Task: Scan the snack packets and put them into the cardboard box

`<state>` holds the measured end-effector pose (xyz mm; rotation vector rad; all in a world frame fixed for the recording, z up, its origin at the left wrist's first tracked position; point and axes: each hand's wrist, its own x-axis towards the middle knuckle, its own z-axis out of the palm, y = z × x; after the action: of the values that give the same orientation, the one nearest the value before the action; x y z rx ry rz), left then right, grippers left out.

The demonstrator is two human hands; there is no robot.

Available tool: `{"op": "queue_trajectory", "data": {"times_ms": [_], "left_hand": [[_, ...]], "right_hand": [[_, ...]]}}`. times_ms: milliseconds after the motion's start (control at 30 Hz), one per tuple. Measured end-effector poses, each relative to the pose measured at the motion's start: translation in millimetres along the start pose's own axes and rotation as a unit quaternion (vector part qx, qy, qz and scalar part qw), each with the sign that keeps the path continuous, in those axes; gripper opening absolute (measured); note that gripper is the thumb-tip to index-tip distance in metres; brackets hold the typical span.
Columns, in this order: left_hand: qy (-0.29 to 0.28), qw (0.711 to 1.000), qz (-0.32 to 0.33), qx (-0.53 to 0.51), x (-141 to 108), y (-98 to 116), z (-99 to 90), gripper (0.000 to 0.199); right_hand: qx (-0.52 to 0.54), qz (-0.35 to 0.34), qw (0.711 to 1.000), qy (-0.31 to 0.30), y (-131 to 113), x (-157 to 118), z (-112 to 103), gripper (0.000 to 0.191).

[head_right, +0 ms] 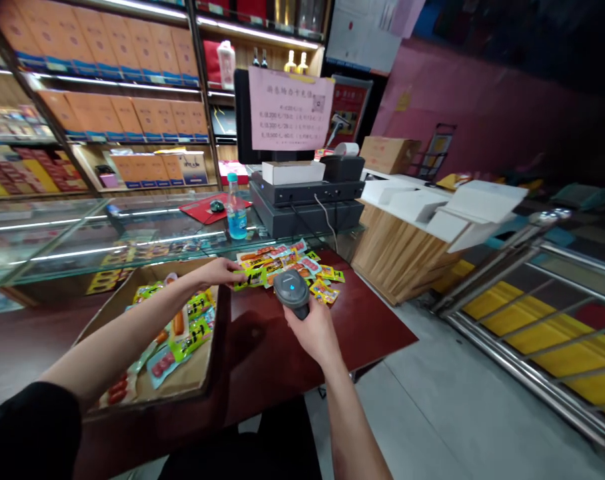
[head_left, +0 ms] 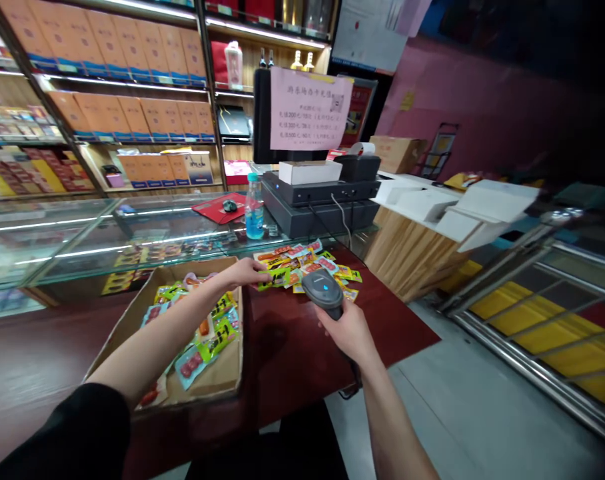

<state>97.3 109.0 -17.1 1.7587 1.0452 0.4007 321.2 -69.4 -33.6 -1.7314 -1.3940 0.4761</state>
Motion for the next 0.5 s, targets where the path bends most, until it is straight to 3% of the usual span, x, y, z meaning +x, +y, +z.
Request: {"op": "queue_trajectory", "data": {"times_ms": [233, 500], "left_hand": [[0.105, 0.980, -0.040, -0.166, -53, -23, -48.4, 0.044], [0.129, 0.965, -0.043, -0.226, -76, -30, -72.5, 0.048]], "right_hand": [[0.017, -0.083, 0.994, -0.067, -36, 4, 46, 0.031], [0.022, -0.123, 0.986, -0.112, -63, -3, 71, 0.030]]}}
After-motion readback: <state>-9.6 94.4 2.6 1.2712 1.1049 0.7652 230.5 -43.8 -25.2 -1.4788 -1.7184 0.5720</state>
